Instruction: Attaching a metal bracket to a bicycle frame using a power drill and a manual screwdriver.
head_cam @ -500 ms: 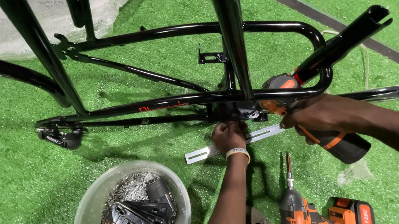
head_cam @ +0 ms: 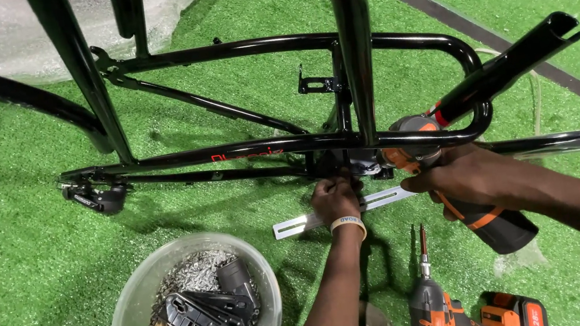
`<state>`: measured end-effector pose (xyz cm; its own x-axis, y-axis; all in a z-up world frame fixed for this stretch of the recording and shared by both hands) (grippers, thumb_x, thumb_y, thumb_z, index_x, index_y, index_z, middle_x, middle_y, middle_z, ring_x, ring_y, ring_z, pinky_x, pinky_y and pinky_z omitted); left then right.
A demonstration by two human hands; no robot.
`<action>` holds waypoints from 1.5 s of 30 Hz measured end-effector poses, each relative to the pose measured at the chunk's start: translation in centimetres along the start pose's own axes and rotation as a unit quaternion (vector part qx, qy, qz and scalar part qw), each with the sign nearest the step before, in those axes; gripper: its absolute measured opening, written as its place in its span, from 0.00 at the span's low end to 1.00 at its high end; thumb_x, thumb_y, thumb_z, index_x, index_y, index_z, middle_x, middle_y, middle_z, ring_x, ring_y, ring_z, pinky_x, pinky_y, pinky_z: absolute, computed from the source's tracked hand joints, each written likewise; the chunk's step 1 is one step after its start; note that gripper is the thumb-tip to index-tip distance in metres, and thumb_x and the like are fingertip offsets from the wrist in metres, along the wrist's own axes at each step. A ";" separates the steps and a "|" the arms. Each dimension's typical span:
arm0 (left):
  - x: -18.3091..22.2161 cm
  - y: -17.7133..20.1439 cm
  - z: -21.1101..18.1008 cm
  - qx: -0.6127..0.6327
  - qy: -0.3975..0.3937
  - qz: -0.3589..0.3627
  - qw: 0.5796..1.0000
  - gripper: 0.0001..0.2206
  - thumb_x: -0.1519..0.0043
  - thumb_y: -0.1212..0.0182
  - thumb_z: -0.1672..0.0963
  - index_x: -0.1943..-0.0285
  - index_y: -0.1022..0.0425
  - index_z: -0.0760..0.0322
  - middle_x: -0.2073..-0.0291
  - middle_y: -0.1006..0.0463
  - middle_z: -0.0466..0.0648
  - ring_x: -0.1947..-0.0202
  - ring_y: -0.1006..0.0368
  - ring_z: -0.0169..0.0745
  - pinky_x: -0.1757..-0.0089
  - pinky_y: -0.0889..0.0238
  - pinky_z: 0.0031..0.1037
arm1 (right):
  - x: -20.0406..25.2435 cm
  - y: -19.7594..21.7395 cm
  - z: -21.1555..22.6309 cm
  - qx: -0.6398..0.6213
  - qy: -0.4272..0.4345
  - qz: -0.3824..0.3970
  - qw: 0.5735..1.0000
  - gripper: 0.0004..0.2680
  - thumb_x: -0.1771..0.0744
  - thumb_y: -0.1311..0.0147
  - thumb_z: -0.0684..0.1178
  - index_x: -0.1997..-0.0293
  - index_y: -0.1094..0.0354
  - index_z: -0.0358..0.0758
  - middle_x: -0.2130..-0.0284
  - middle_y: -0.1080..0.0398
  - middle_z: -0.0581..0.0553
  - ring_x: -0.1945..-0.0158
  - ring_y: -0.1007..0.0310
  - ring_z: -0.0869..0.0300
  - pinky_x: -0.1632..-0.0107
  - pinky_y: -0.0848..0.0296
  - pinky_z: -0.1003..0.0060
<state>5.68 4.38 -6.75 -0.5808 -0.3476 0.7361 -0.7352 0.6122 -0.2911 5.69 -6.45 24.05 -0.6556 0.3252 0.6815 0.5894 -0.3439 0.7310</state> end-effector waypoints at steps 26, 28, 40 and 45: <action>1.9 0.5 -2.3 -0.129 -0.018 -0.033 0.991 0.03 0.45 0.40 0.61 0.71 0.23 0.62 0.78 0.20 0.49 0.77 0.28 0.42 0.75 0.35 0.35 | -1.7 -0.5 -2.5 -0.042 -0.039 0.009 0.998 0.11 0.35 0.36 0.51 0.71 0.28 0.33 0.77 0.24 0.37 0.77 0.33 0.53 0.70 0.36 0.60; 2.2 0.5 -2.6 -0.131 -0.019 -0.031 0.991 0.02 0.45 0.39 0.60 0.71 0.23 0.62 0.78 0.21 0.49 0.78 0.29 0.42 0.75 0.36 0.35 | -2.7 -0.8 -3.0 -0.080 -0.042 0.012 0.996 0.10 0.35 0.36 0.47 0.73 0.28 0.30 0.79 0.24 0.34 0.78 0.32 0.51 0.71 0.34 0.58; 3.8 0.1 -3.8 -0.136 -0.002 -0.023 0.990 0.05 0.46 0.40 0.58 0.64 0.21 0.62 0.72 0.19 0.50 0.68 0.24 0.47 0.66 0.33 0.36 | -3.0 -1.3 -3.6 -0.116 -0.053 0.015 0.992 0.07 0.36 0.39 0.44 0.65 0.24 0.27 0.76 0.25 0.32 0.76 0.30 0.49 0.69 0.31 0.58; 4.7 0.0 -4.6 -0.177 -0.005 -0.028 0.984 0.09 0.47 0.42 0.55 0.63 0.19 0.59 0.70 0.17 0.48 0.58 0.19 0.53 0.54 0.29 0.40 | -4.1 -1.3 -3.8 -0.134 -0.027 0.015 0.990 0.05 0.38 0.38 0.37 0.65 0.24 0.21 0.79 0.27 0.31 0.77 0.23 0.46 0.67 0.23 0.57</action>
<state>4.57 5.95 -0.47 -0.5481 -0.3937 0.7380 -0.5993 0.8003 -0.0181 5.86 -10.66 20.17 -0.6098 0.3555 0.7084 0.4562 -0.5734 0.6805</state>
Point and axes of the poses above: each hand's wrist, its own x-axis away from the middle knuckle, its own y-axis out of the back of the hand, z = x × y, the point moved 10 cm from there along -x, towards the middle knuckle
